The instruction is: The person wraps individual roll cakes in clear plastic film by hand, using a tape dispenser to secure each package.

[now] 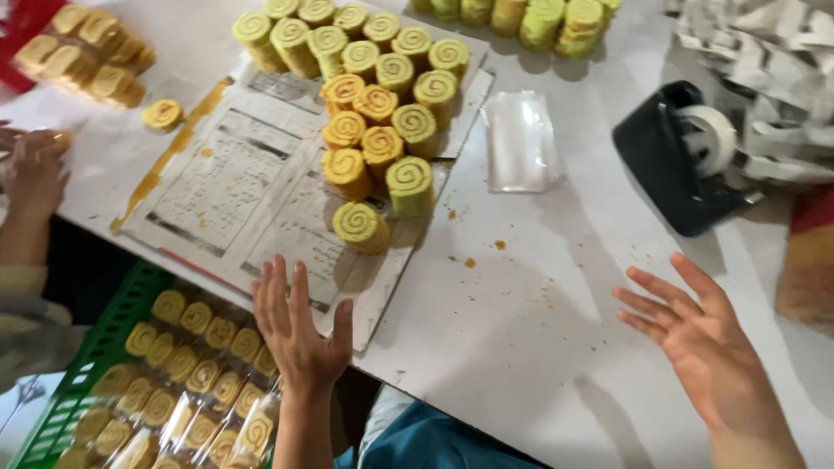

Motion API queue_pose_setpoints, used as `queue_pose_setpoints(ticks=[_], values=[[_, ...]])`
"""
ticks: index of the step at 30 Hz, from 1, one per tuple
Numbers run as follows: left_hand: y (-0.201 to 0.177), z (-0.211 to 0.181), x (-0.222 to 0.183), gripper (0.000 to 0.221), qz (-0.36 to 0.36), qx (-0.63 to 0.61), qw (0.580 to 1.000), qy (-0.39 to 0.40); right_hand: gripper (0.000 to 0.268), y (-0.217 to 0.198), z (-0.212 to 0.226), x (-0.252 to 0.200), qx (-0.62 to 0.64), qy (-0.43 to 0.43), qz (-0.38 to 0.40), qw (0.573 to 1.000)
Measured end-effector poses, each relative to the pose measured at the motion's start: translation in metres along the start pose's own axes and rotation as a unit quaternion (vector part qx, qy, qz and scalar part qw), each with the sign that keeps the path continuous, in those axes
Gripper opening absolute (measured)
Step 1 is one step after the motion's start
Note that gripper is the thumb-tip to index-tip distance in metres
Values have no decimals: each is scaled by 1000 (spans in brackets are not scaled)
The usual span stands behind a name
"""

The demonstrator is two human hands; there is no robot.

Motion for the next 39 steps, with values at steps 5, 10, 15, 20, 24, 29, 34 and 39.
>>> queue_pose_setpoints(ticks=[5,10,15,20,24,29,34,39], values=[[-1,15,1,57,4,26,1000,-11,76,92,10,62,-245,-21,12,969],[1,47,-9,51,14,37,999,-23,77,161,20,127,-394,-93,44,913],[39,133,-6,35,85,-123,985,-90,73,193,45,163,-418,-78,24,905],[111,174,47,37,250,-247,925,-145,65,203,45,177,-397,-62,-7,915],[165,181,62,56,311,-413,831,-206,66,202,17,193,-371,-91,21,924],[200,193,76,83,281,-481,820,-133,66,224,-6,192,-390,-24,14,921],[224,204,74,93,241,-604,732,-202,69,217,-12,197,-344,-23,6,939],[198,178,72,95,267,-541,786,-134,72,201,-9,189,-340,-38,-21,939]])
Point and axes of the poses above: each hand's wrist, its own x-axis towards the middle knuckle, its own y-axis out of the palm, z = x × y, the point moved 9 cm from there along x, towards the middle knuckle, and after that the axes turned 13 degrees about y, right-handed, at the moved point
